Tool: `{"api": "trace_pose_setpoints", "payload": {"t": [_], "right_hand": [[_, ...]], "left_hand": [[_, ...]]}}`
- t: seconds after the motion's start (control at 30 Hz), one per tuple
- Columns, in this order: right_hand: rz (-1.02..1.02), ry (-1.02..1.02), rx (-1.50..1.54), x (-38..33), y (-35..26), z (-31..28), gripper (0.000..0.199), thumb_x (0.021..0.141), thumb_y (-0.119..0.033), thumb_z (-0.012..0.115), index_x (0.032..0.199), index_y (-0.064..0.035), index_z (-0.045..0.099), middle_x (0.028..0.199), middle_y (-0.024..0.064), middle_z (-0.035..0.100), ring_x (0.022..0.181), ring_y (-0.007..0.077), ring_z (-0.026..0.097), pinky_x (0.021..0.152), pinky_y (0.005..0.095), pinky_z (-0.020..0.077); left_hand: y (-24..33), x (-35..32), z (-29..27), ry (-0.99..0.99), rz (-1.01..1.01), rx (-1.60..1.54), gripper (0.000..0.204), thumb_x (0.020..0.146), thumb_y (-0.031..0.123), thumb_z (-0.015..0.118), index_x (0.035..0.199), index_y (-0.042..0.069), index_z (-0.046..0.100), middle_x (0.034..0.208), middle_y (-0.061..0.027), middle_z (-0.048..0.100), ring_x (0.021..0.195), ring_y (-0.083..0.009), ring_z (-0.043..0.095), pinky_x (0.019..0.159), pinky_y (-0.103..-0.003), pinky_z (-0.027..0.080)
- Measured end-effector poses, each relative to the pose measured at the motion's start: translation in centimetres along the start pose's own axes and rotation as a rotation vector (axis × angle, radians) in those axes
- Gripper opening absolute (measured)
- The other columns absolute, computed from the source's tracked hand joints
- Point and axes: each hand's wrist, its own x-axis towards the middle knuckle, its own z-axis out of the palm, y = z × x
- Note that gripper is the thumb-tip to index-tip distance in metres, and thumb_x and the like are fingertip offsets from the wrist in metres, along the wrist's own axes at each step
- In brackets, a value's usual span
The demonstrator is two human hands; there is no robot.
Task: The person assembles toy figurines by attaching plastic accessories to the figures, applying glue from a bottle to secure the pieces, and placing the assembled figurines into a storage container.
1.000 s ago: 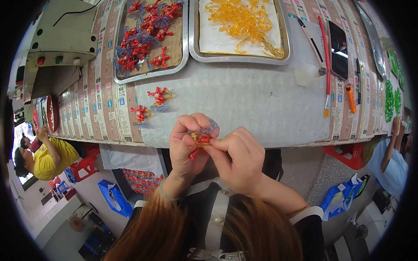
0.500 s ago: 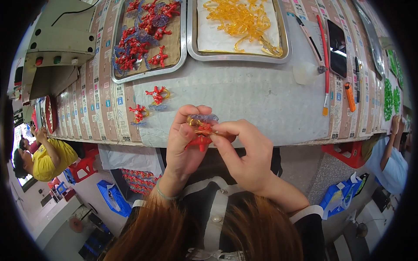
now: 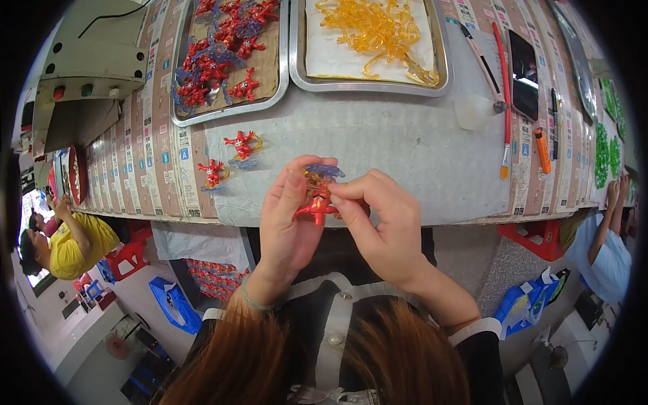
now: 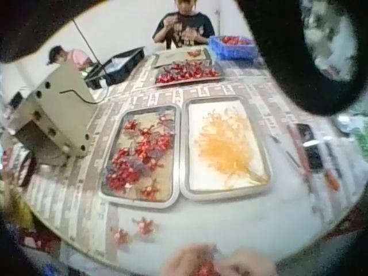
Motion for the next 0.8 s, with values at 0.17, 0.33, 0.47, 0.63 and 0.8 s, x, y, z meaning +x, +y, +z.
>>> {"api": "trace_pose_setpoints", "payload": {"t": [0.17, 0.33, 0.47, 0.63, 0.8], "right_hand": [[-0.094, -0.024, -0.144, 0.7, 0.1, 0.0, 0.010, 0.073, 0.003, 0.055, 0.082, 0.0018, 0.057, 0.067, 0.0099, 0.052, 0.057, 0.0165, 0.053, 0.051, 0.0260, 0.0427], [-0.205, -0.026, -0.272, 0.8, -0.1, 0.4, 0.024, 0.064, 0.001, 0.062, 0.086, 0.0011, 0.054, 0.072, 0.0105, 0.053, 0.064, 0.0233, 0.053, 0.056, 0.0302, 0.0437], [-0.293, 0.066, -0.412, 0.5, 1.6, 0.8, 0.030, 0.058, 0.001, 0.064, 0.086, -0.0004, 0.053, 0.074, 0.0101, 0.053, 0.068, 0.0247, 0.053, 0.057, 0.0312, 0.0431], [-0.347, 0.112, -0.356, 0.7, 1.9, 0.6, 0.029, 0.057, 0.003, 0.064, 0.084, -0.0010, 0.053, 0.073, 0.0106, 0.053, 0.064, 0.0233, 0.053, 0.055, 0.0297, 0.0427], [-0.119, 0.057, -0.127, 0.9, 1.5, -0.8, 0.025, 0.063, 0.002, 0.064, 0.085, 0.0003, 0.052, 0.075, 0.0074, 0.053, 0.066, 0.0149, 0.051, 0.059, 0.0250, 0.0412]], "left_hand": [[-0.1, 0.1, 0.1, 0.100, -0.019, 0.015, 0.024, 0.087, 0.018, 0.044, 0.103, 0.000, 0.045, 0.103, -0.0115, 0.052, 0.084, -0.0130, 0.053, 0.074, -0.027, 0.044], [-0.1, 0.5, -0.3, 0.194, -0.067, -0.038, 0.025, 0.087, 0.020, 0.045, 0.102, 0.000, 0.046, 0.097, -0.0091, 0.054, 0.082, -0.0125, 0.053, 0.072, -0.027, 0.044], [-0.1, 0.4, 0.0, 0.172, -0.058, 0.011, 0.026, 0.087, 0.021, 0.043, 0.104, 0.001, 0.047, 0.101, -0.0111, 0.054, 0.086, -0.0148, 0.053, 0.076, -0.029, 0.043], [0.2, 0.8, -0.4, 0.151, -0.090, 0.023, 0.023, 0.087, 0.019, 0.045, 0.101, 0.001, 0.047, 0.095, -0.0087, 0.054, 0.084, -0.0136, 0.053, 0.075, -0.029, 0.043], [1.1, 0.7, -0.7, -0.012, 0.343, 0.830, 0.032, 0.080, 0.009, 0.052, 0.110, 0.003, 0.047, 0.111, -0.0103, 0.051, 0.096, -0.0200, 0.051, 0.084, -0.030, 0.039]]}}
